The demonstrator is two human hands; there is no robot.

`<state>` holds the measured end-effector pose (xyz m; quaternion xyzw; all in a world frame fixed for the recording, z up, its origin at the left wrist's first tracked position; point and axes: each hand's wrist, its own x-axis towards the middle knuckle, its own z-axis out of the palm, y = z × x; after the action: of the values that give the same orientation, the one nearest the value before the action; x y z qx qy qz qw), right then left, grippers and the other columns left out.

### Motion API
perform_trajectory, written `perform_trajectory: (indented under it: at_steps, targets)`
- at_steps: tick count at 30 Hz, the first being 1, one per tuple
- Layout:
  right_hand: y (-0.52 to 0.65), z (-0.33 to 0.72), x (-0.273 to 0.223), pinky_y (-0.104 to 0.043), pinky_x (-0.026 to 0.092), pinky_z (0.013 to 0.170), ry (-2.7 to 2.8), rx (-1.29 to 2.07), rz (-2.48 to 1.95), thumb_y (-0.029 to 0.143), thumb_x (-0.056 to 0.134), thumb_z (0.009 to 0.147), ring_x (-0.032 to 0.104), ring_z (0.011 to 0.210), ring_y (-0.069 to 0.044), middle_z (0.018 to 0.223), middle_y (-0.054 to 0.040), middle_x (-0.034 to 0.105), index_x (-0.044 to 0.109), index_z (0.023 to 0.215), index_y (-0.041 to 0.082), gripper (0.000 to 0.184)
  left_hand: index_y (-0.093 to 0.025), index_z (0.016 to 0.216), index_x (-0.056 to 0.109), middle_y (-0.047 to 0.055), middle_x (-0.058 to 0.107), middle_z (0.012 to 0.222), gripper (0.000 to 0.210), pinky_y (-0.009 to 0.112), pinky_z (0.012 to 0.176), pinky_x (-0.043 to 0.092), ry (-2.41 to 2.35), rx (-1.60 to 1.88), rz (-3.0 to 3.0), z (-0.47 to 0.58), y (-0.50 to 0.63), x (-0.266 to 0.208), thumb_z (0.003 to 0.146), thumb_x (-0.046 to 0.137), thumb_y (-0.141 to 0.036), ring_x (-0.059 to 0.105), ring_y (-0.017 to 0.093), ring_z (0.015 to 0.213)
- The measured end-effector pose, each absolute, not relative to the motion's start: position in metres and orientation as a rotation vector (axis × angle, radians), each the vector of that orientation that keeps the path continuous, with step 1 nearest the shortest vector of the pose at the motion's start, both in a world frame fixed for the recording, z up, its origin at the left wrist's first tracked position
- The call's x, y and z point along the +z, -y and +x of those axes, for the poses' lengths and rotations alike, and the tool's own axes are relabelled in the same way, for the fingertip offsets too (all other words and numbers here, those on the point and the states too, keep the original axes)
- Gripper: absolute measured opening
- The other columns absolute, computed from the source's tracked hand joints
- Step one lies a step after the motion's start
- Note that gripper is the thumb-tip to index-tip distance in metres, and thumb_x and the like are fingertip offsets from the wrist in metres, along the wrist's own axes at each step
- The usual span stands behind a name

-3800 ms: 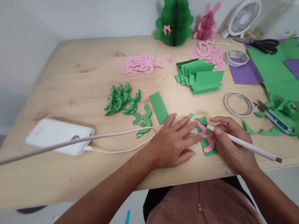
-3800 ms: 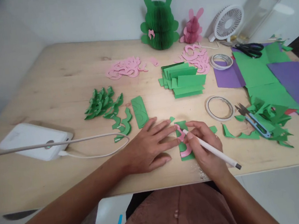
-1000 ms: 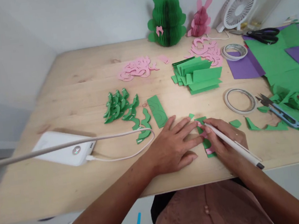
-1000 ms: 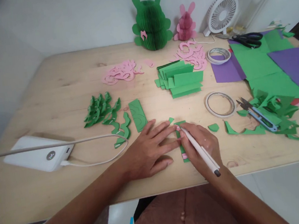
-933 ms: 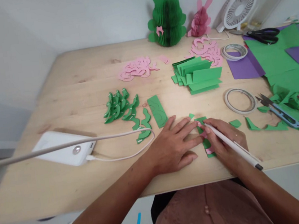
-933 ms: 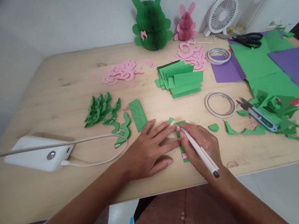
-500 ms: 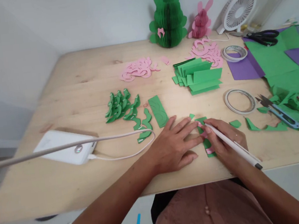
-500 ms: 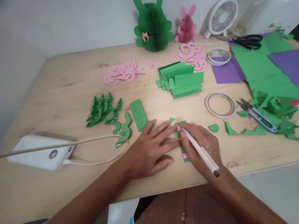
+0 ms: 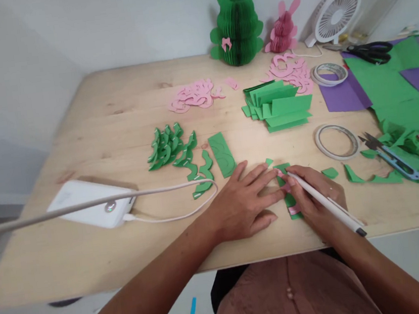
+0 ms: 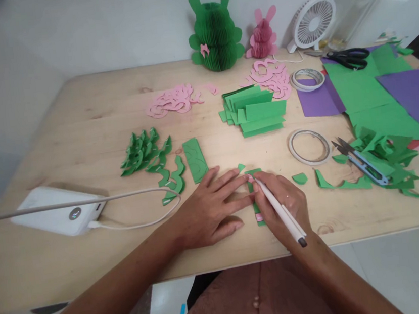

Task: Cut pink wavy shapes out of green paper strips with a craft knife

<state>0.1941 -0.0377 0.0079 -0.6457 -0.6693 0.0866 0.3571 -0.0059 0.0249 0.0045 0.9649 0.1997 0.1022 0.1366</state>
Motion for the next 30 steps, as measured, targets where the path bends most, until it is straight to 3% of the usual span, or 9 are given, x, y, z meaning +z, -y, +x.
perform_trajectory:
  at_steps: [30]
  targets:
    - [0.0360, 0.1933, 0.0094, -0.032, 0.055, 0.076, 1.787, 0.197, -1.608, 0.023, 0.049, 0.094, 0.070, 0.084, -0.019, 0.097, -0.0055, 0.075, 0.065, 0.107, 0.023, 0.020, -0.028, 0.145, 0.045, 0.017, 0.031, 0.157, 0.053, 0.060, 0.117, 0.017, -0.579, 0.310, 2.752, -0.0063, -0.0254, 0.0036, 0.094, 0.055, -0.041, 0.028, 0.033, 0.146]
